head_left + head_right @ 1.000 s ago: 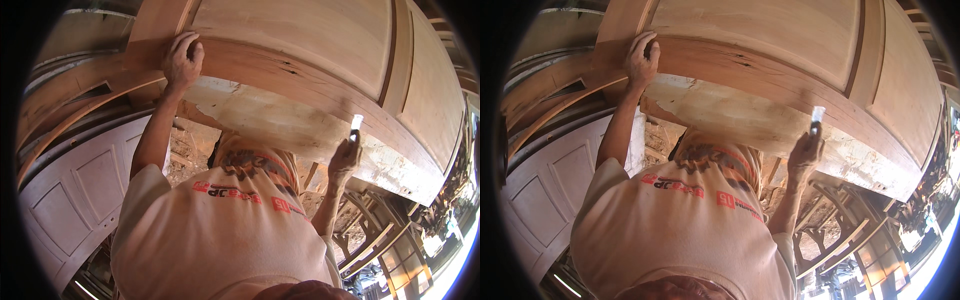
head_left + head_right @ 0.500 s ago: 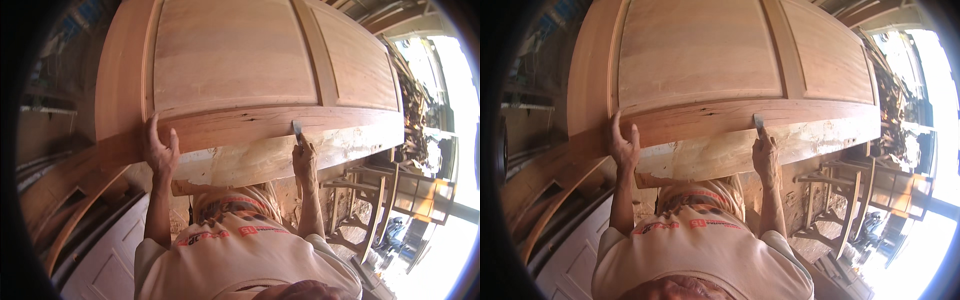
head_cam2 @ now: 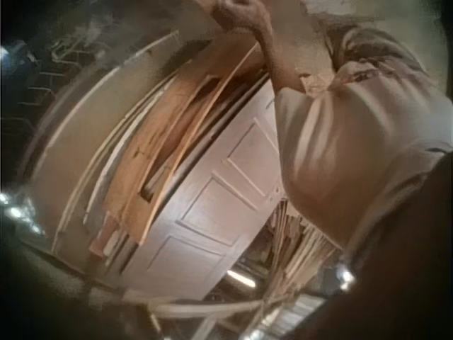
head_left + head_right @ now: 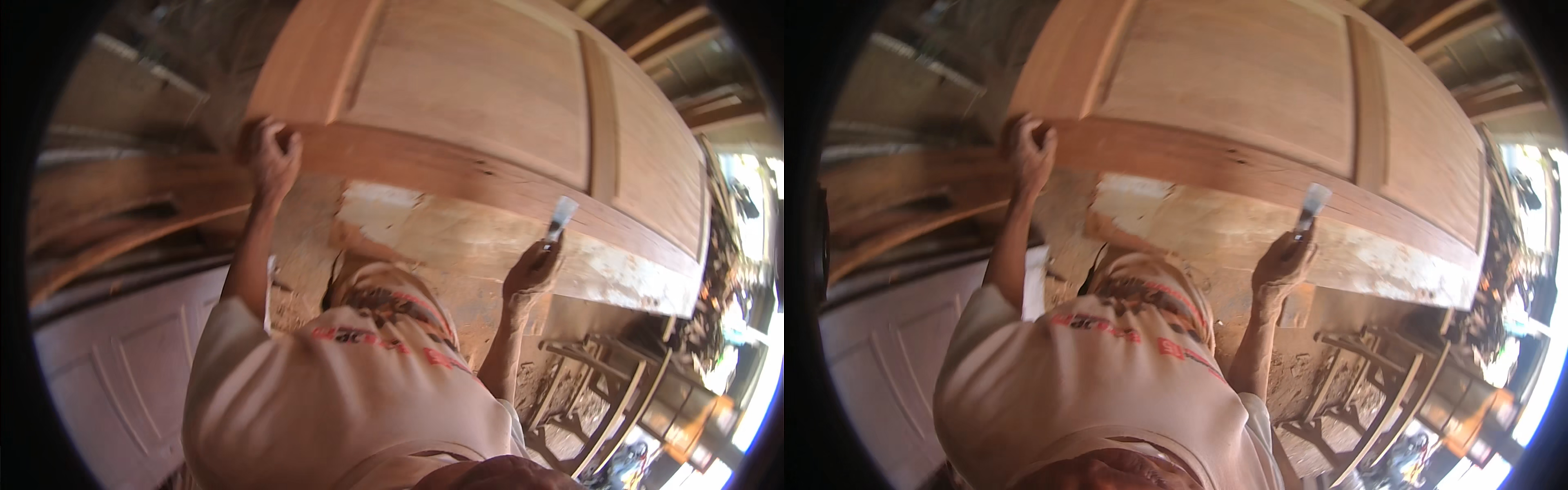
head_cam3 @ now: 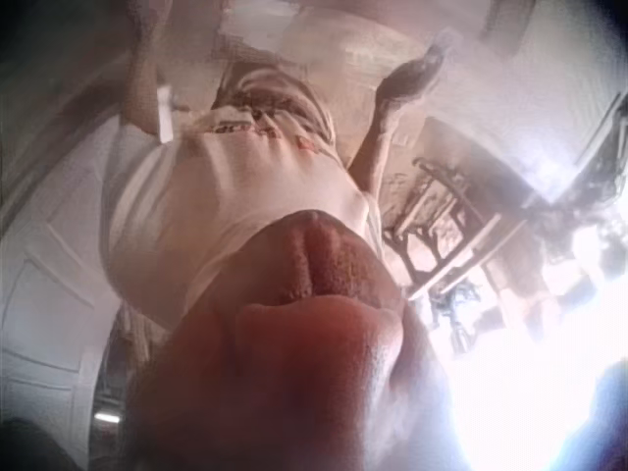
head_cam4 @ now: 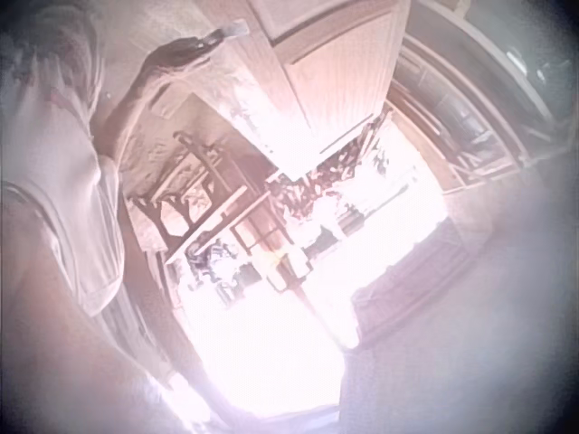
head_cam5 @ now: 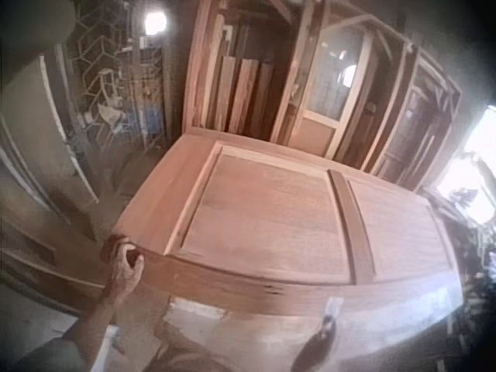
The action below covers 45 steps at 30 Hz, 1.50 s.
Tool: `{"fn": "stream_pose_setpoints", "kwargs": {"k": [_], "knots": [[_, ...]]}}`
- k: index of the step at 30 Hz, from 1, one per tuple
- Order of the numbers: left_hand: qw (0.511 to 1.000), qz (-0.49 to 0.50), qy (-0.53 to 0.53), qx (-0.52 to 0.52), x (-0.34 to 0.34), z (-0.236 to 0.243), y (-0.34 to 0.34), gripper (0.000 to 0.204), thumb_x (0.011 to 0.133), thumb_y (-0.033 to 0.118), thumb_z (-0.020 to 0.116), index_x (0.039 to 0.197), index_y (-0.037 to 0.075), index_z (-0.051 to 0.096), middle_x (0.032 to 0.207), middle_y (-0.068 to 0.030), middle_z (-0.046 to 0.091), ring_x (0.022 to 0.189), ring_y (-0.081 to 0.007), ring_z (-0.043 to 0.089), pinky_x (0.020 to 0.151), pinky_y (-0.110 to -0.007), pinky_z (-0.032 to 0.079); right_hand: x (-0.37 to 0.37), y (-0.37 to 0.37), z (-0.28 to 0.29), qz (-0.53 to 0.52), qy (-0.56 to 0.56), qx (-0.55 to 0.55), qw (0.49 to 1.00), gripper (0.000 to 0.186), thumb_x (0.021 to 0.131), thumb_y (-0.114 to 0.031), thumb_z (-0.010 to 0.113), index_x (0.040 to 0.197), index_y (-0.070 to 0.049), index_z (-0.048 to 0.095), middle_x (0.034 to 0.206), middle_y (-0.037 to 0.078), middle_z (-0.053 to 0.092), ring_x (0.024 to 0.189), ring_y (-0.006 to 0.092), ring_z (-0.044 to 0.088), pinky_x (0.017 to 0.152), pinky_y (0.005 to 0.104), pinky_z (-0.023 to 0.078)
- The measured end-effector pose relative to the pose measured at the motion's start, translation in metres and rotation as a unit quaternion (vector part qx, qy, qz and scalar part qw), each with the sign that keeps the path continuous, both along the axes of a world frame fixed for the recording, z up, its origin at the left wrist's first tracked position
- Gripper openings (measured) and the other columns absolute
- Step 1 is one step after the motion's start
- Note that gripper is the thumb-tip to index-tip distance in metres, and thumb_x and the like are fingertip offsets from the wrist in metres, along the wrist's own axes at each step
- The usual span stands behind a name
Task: The person scrapes a wooden door with a putty knife, sweeps the surface with a hand broom, and applies a reddish-brown finish from a container using the putty knife. The person works on the door's edges and panels, repeatedly scraping and sweeping to remove debris before applying the finish.
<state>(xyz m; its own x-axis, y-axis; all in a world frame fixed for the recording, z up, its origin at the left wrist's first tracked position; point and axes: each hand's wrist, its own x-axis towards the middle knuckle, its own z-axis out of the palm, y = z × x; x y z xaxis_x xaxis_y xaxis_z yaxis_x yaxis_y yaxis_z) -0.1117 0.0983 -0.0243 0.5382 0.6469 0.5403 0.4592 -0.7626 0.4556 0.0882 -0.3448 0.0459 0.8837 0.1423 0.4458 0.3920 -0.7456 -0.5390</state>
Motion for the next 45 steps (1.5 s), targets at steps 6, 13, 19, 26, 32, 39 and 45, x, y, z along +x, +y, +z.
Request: {"fn": "stream_pose_setpoints", "kwargs": {"k": [6,13,19,26,32,39,45], "knots": [[0.999,0.026,0.03,-0.032,-0.02,-0.004,0.003,0.056,0.089,0.033,0.075,0.129,0.001,0.054,0.133,-0.0227,0.057,0.126,-0.039,0.055,0.105,-0.05,0.046,-0.027,0.017,-0.019,0.091,0.257,0.015,0.962,0.051,0.104,-0.014,0.056,0.151,0.001,0.047,0.105,0.024,0.067,0.083,0.0329,0.063,0.074,0.0409,0.05],[0.993,-0.004,0.117,-0.013,-0.018,-0.003,0.012,0.066,0.088,0.048,0.075,0.132,0.002,0.056,0.137,-0.02,0.055,0.134,-0.0372,0.048,0.112,-0.048,0.041,-0.089,0.01,-0.03,0.173,0.339,0.038,0.924,0.047,0.106,-0.02,0.058,0.148,-0.002,0.052,0.063,0.005,0.055,0.054,0.0145,0.053,0.052,0.0322,0.044],[0.984,-0.038,0.148,-0.092,-0.022,0.015,0.014,0.073,0.087,0.05,0.074,0.142,0.008,0.05,0.151,-0.0212,0.044,0.139,-0.0384,0.044,0.113,-0.053,0.039,-0.109,0.01,-0.03,0.125,0.279,0.111,0.946,0.053,0.106,-0.034,0.059,0.149,-0.003,0.053,0.063,0.004,0.054,0.055,0.0096,0.052,0.051,0.0305,0.042],[0.988,-0.079,0.129,-0.023,-0.028,-0.001,0.021,0.084,0.088,0.064,0.069,0.145,0.005,0.05,0.151,-0.023,0.041,0.143,-0.0403,0.039,0.116,-0.053,0.036,-0.12,-0.023,-0.025,0.036,0.215,0.098,0.971,0.052,0.105,-0.032,0.06,0.147,-0.002,0.054,0.064,0.006,0.059,0.055,0.0096,0.053,0.051,0.0305,0.042],[0.965,-0.159,0.183,-0.105,-0.042,0.021,0.039,0.081,0.091,0.058,0.067,0.148,0.004,0.05,0.159,-0.0247,0.037,0.148,-0.0397,0.035,0.119,-0.051,0.036,-0.138,0.035,-0.003,0.063,0.252,0.239,0.936,0.057,0.104,-0.031,0.066,0.143,0.009,0.052,0.086,0.01,0.072,0.063,0.0099,0.062,0.054,0.025,0.051],[0.934,-0.28,0.207,-0.078,-0.075,0.039,0.068,0.072,0.091,0.039,0.076,0.15,0.006,0.05,0.162,-0.0189,0.037,0.149,-0.0361,0.038,0.122,-0.048,0.035,-0.157,0.199,0.075,0.11,-0.005,0.353,0.929,0.047,0.104,-0.028,0.066,0.133,0.008,0.053,0.098,0.016,0.072,0.071,0.0143,0.068,0.057,0.0269,0.054],[0.922,-0.345,0.163,-0.06,-0.077,0.032,0.08,0.07,0.091,0.031,0.077,0.149,0.002,0.05,0.161,-0.0218,0.038,0.149,-0.0373,0.036,0.122,-0.047,0.035,-0.178,0.248,-0.03,0.168,0.441,0.318,0.822,0.058,0.1,-0.053,0.065,0.103,0.005,0.064,0.082,0.012,0.071,0.075,0.0179,0.071,0.063,0.0294,0.058]]}}
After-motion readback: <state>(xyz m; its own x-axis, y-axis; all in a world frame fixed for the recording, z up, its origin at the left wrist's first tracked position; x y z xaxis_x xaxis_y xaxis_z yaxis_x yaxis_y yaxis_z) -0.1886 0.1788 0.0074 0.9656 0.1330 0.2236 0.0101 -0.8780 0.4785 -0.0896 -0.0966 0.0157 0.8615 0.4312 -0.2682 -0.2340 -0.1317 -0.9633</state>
